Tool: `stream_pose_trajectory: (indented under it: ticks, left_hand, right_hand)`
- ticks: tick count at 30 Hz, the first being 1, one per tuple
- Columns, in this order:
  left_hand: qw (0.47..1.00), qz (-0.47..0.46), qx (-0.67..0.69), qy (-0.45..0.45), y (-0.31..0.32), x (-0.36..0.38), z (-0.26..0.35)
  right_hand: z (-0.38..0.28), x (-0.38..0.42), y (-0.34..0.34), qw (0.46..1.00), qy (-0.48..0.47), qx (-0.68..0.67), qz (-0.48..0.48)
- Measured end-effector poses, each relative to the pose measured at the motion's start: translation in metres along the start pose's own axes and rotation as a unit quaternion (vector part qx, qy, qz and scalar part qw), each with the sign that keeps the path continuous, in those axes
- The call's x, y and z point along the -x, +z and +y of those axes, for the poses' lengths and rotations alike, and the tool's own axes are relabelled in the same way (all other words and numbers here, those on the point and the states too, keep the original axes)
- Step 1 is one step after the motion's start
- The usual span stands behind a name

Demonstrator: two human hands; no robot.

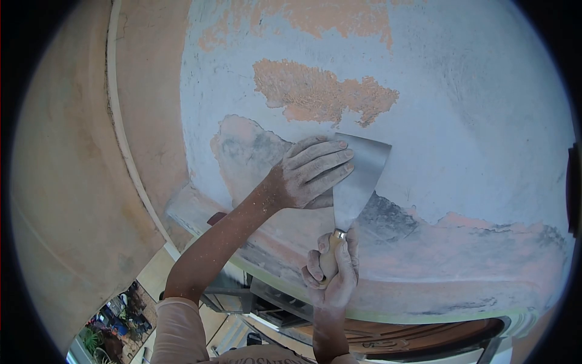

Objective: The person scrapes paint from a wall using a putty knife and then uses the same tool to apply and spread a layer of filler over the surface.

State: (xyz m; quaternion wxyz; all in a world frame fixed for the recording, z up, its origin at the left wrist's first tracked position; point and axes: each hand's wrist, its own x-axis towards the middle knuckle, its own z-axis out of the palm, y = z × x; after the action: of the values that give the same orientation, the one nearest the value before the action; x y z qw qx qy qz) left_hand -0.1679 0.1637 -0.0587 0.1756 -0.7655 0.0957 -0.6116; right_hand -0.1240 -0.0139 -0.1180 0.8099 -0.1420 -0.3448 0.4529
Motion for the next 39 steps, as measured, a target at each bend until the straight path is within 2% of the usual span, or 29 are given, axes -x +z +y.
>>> stream_pose_trajectory:
  ticks: [6, 12, 16, 28, 31, 33, 36, 39]
  left_hand:
    - [0.999, 0.017, -0.041, -0.003, -0.002, -0.001, -0.003]
    - [0.998, 0.027, 0.001, -0.051, -0.001, -0.003, 0.001]
    - [0.999, 0.018, -0.001, -0.043, -0.004, -0.005, -0.004]
    - [0.998, 0.024, 0.012, -0.05, -0.004, 0.001, -0.005]
    - [0.997, 0.042, 0.023, -0.053, -0.002, 0.0, -0.009]
    - [0.997, 0.049, 0.029, -0.058, -0.001, 0.001, -0.009]
    - [0.998, 0.016, 0.017, -0.064, 0.0, 0.008, -0.004]
    - [0.994, 0.057, 0.019, -0.096, 0.002, 0.003, -0.004]
  right_hand:
    - [-0.001, 0.002, 0.001, 1.0, -0.002, -0.005, 0.008]
    - [-0.007, 0.004, 0.009, 0.999, -0.002, 0.013, 0.04]
    - [-0.003, -0.003, 0.014, 0.996, -0.019, 0.078, 0.04]
    - [0.005, 0.003, 0.01, 0.995, -0.022, 0.064, 0.072]
    - [0.002, -0.008, 0.015, 0.995, -0.013, 0.084, 0.043]
    - [0.001, -0.002, 0.014, 0.995, -0.015, 0.08, 0.063]
    - [0.002, -0.002, 0.012, 0.997, -0.02, 0.053, 0.045]
    - [0.001, -0.005, 0.017, 0.998, -0.021, 0.048, 0.032]
